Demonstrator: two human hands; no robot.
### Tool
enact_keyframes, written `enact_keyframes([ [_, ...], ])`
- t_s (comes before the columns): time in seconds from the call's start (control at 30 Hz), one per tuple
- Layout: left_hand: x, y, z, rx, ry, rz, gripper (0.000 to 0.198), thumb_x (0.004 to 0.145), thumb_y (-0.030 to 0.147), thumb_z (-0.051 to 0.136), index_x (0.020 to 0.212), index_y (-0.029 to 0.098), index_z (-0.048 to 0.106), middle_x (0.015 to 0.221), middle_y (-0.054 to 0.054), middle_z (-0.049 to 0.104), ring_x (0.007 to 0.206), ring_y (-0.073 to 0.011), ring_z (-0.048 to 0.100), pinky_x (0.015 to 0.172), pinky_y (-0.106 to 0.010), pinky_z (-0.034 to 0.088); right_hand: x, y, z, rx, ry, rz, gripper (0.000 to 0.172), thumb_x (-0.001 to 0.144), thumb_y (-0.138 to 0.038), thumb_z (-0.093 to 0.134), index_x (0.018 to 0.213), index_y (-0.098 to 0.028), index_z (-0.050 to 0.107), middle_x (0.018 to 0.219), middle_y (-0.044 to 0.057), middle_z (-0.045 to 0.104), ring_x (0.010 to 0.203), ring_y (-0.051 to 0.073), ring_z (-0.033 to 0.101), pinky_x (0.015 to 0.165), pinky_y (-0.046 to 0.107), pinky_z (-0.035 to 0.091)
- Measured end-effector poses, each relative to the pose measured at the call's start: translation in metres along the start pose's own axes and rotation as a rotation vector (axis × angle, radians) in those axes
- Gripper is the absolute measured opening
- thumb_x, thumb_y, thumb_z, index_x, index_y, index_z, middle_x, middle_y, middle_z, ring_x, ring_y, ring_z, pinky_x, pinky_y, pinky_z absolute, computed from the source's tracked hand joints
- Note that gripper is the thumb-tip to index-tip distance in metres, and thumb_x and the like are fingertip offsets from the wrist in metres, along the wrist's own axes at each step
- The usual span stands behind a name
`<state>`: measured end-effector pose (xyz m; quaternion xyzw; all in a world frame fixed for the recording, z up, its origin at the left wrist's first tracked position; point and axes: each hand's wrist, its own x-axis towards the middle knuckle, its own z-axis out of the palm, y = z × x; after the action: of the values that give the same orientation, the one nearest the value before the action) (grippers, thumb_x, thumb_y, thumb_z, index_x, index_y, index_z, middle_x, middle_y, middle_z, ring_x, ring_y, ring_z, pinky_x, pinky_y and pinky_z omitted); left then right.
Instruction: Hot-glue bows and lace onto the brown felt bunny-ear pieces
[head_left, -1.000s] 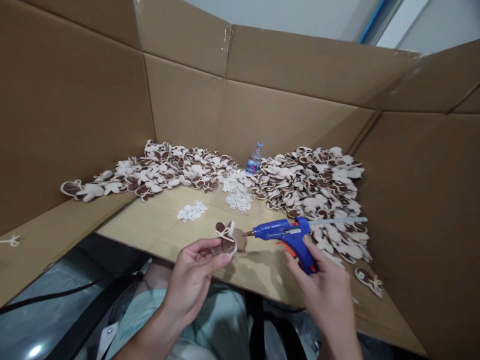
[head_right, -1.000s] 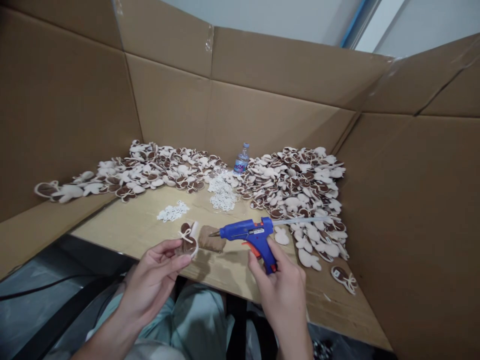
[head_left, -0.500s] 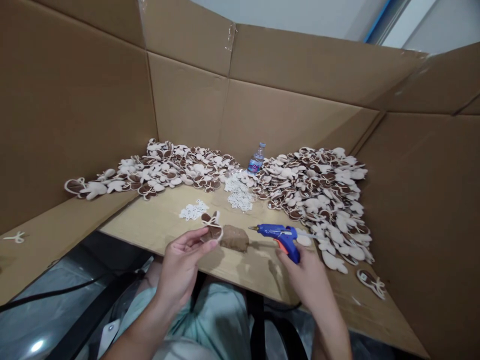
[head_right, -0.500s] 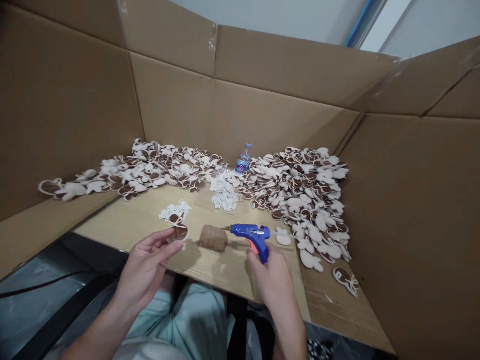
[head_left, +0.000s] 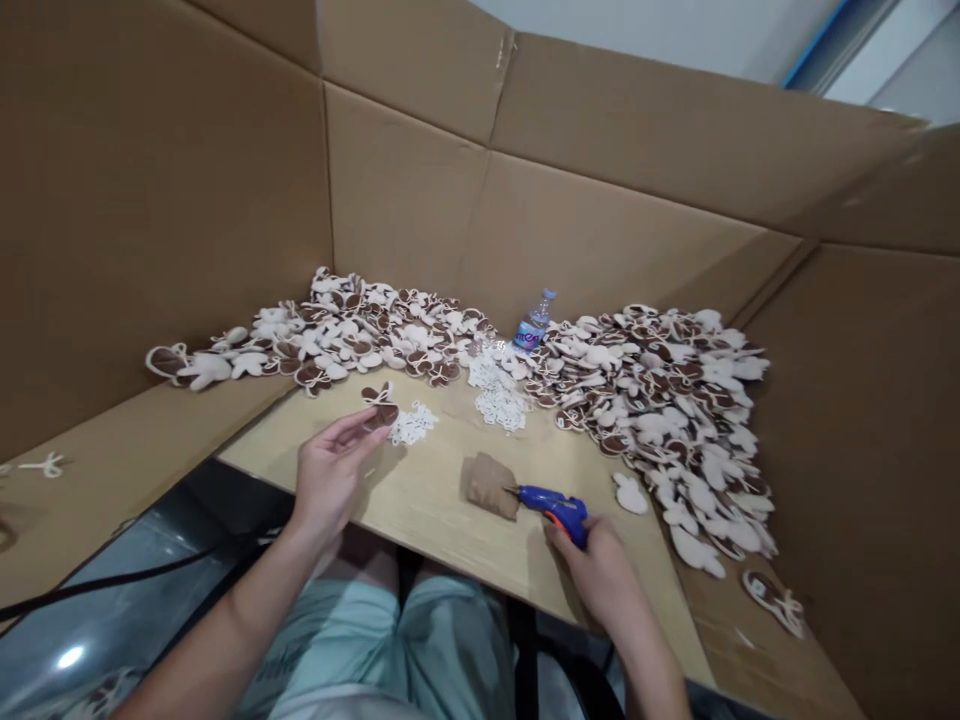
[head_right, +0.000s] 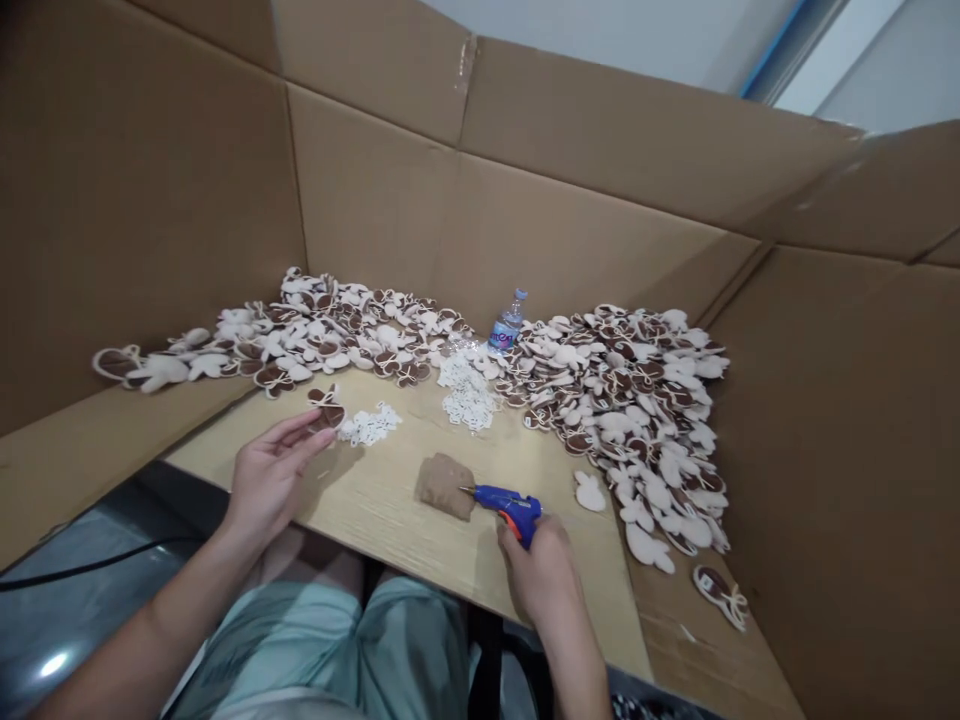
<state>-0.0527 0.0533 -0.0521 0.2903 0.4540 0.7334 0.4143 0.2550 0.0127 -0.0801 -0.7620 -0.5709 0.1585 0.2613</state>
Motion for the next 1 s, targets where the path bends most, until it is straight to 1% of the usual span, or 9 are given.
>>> enact_keyframes([
  [0.13,0.014,-0.005,-0.003,0.014,-0.057,0.02,0.046,0.05,0.023,0.093,0.092,0.016,0.077,0.083,-0.004,0.079,0.078,-0.0155,0.071,0.076,-0.025,0.056,-0.006,-0.001,-0.004,-0.064,-0.04,0.07,0.042,0.067,-0.065,0.053,0.077,-0.024,0.045,0.077,0.015,0.069,0.075,0.032,0.067,0.067,0.039,0.049],
  [0.23,0.022,-0.007,-0.009,0.036,-0.093,0.048,0.048,0.05,0.024,0.093,0.094,0.015,0.077,0.086,-0.007,0.08,0.08,-0.0198,0.073,0.079,-0.032,0.058,-0.011,-0.003,-0.013,-0.078,-0.021,0.093,0.049,0.065,-0.068,0.055,0.081,-0.022,0.049,0.082,0.017,0.07,0.08,0.034,0.067,0.072,0.041,0.05],
  [0.3,0.025,-0.009,-0.013,0.034,-0.093,0.055,0.047,0.052,0.025,0.093,0.095,0.015,0.076,0.085,-0.007,0.08,0.079,-0.0212,0.073,0.079,-0.034,0.059,-0.014,-0.01,-0.017,-0.124,0.043,0.04,0.052,0.064,-0.067,0.057,0.085,-0.02,0.054,0.088,0.019,0.07,0.086,0.037,0.066,0.077,0.045,0.049],
  [0.4,0.03,-0.013,-0.018,0.043,-0.095,0.051,0.045,0.054,0.024,0.092,0.094,0.015,0.076,0.084,-0.008,0.08,0.077,-0.0216,0.074,0.078,-0.034,0.06,-0.019,-0.034,-0.014,-0.157,0.112,-0.154,0.047,0.071,-0.059,0.059,0.092,-0.017,0.06,0.092,0.017,0.071,0.089,0.036,0.065,0.08,0.047,0.049],
  [0.5,0.031,-0.016,-0.02,0.077,-0.114,0.068,0.038,0.056,0.022,0.09,0.092,0.015,0.077,0.083,-0.008,0.08,0.075,-0.0198,0.073,0.074,-0.03,0.06,-0.02,-0.074,0.008,-0.1,0.023,-0.386,0.028,0.081,-0.04,0.058,0.097,-0.018,0.065,0.094,0.013,0.072,0.088,0.03,0.066,0.078,0.041,0.05],
  [0.57,0.031,-0.019,-0.021,0.098,-0.139,0.081,0.036,0.059,0.021,0.089,0.092,0.015,0.077,0.084,-0.008,0.08,0.075,-0.0192,0.073,0.074,-0.029,0.06,-0.015,-0.106,0.029,-0.099,-0.052,-0.517,0.017,0.082,-0.024,0.057,0.095,-0.019,0.067,0.095,0.012,0.073,0.09,0.028,0.067,0.08,0.037,0.05],
  [0.73,0.031,-0.021,-0.021,0.115,-0.197,0.068,0.034,0.063,0.02,0.086,0.094,0.014,0.077,0.087,-0.01,0.079,0.08,-0.022,0.074,0.076,-0.031,0.06,0.017,-0.167,0.078,-0.144,-0.108,-0.501,0.023,0.082,-0.01,0.056,0.101,-0.014,0.069,0.091,0.013,0.076,0.084,0.027,0.071,0.074,0.033,0.05],
  [0.83,0.032,-0.022,-0.022,0.084,-0.194,0.036,0.032,0.062,0.018,0.086,0.092,0.014,0.076,0.084,-0.009,0.079,0.076,-0.0202,0.073,0.073,-0.029,0.06,0.036,-0.183,0.097,-0.135,-0.122,-0.53,0.023,0.083,-0.008,0.055,0.099,-0.015,0.069,0.089,0.012,0.077,0.082,0.026,0.071,0.071,0.03,0.049],
  [1.0,0.036,-0.027,-0.023,0.04,-0.199,0.014,0.034,0.061,0.013,0.085,0.094,0.015,0.074,0.076,-0.003,0.076,0.071,-0.0148,0.069,0.07,-0.024,0.057,0.051,-0.186,0.114,-0.141,-0.123,-0.538,0.022,0.079,-0.005,0.057,0.09,-0.017,0.072,0.079,0.009,0.077,0.073,0.023,0.071,0.066,0.027,0.047],
])
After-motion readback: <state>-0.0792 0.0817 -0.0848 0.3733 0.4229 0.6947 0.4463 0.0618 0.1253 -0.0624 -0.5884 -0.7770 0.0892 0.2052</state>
